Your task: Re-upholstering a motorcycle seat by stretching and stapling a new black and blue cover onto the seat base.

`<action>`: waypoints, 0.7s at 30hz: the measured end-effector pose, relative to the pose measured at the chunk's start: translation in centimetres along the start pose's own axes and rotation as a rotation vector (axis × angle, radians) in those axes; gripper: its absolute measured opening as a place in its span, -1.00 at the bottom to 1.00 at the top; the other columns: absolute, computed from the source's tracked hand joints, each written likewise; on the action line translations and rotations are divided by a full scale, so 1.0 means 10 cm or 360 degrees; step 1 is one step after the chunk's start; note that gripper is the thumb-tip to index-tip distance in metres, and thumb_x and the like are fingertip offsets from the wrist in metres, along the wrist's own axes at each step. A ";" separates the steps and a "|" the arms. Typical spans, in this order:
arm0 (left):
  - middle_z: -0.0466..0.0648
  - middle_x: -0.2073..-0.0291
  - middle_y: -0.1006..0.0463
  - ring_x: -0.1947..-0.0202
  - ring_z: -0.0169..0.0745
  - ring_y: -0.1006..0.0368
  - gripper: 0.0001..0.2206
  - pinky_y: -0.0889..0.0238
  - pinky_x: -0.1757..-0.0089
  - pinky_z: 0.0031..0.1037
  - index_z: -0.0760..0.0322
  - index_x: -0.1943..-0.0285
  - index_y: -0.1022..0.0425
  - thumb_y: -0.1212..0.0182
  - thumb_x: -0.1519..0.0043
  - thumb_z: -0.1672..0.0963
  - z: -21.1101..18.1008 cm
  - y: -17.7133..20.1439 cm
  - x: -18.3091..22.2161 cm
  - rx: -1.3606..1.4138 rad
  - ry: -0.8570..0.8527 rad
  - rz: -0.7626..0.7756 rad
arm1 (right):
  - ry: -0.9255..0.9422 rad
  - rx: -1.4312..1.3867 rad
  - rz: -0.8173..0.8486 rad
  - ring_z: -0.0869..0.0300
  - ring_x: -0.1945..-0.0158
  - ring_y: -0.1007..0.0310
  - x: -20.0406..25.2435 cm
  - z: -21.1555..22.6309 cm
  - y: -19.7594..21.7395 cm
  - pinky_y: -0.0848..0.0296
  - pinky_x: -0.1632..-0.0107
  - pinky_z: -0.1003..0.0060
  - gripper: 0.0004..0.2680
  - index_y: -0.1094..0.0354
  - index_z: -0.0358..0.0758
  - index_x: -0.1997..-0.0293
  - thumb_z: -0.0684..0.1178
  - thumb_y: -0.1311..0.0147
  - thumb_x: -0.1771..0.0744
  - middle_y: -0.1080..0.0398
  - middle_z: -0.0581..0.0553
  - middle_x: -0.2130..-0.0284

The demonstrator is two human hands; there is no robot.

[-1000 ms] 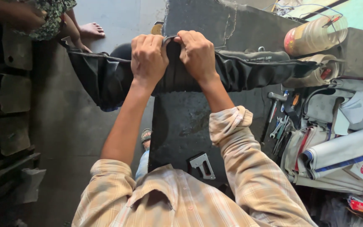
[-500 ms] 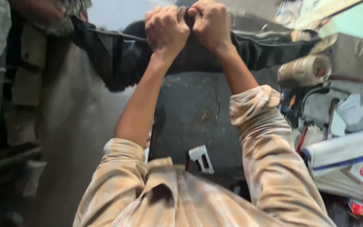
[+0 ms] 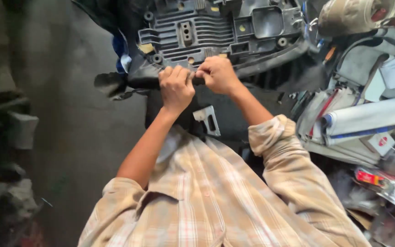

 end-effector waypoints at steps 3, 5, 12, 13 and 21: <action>-0.06 0.38 -0.47 0.25 0.04 -0.36 -0.90 -0.16 0.14 -0.16 0.22 0.36 -0.49 -0.34 -0.15 0.18 -0.02 -0.17 0.50 0.0024 0.0115 0.0123 | -0.0016 -0.0039 0.0059 -0.03 0.29 -0.47 0.42 -0.15 -0.31 -0.38 0.18 0.08 -0.96 -0.54 -0.20 0.37 -0.13 -0.29 -0.24 -0.46 -0.10 0.45; -0.08 0.37 -0.46 0.28 0.01 -0.33 -0.91 -0.17 0.13 -0.16 0.23 0.33 -0.52 -0.36 -0.15 0.17 0.01 -0.24 0.67 -0.0025 0.0048 0.0156 | 0.0004 -0.0037 -0.0003 0.00 0.27 -0.45 0.53 -0.20 -0.42 -0.34 0.13 0.09 -0.96 -0.52 -0.18 0.42 -0.13 -0.30 -0.22 -0.45 -0.07 0.46; -0.09 0.17 -0.51 0.05 0.02 -0.35 -0.90 -0.19 0.02 -0.15 0.19 0.23 -0.56 -0.40 -0.19 0.15 0.03 -0.25 0.68 -0.0081 0.0228 0.0344 | -0.0087 -0.0194 -0.0001 0.07 0.27 -0.47 0.58 -0.31 -0.48 -0.31 0.09 0.12 -0.92 -0.55 -0.13 0.41 -0.05 -0.36 -0.23 -0.47 -0.02 0.46; 0.04 -0.08 -0.32 -0.17 0.15 -0.18 -0.65 -0.10 -0.12 -0.04 0.17 0.00 -0.45 -0.48 -0.11 0.08 0.02 -0.22 0.65 -0.0241 0.0296 0.0363 | -0.0105 -0.0214 0.0013 0.09 0.25 -0.48 0.60 -0.33 -0.50 -0.29 0.06 0.13 -0.92 -0.55 -0.12 0.40 -0.04 -0.36 -0.23 -0.48 0.01 0.45; 0.39 -0.51 0.52 -0.51 0.46 0.63 0.48 0.43 -0.30 0.45 0.26 -0.64 0.30 -0.68 0.33 -0.31 0.48 -0.28 0.32 -0.0522 0.0516 0.0842 | -0.0243 -0.0243 -0.0025 0.15 0.15 -0.36 0.66 -0.36 -0.57 -0.12 -0.09 0.07 -0.96 -0.60 -0.04 0.40 -0.01 -0.34 -0.23 -0.51 0.11 0.40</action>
Point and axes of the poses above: each hand's wrist, its own x-axis away from the middle knuckle, its own y-axis out of the back of the hand, z = x × y, the point moved 2 cm from there along -x, towards the middle knuckle
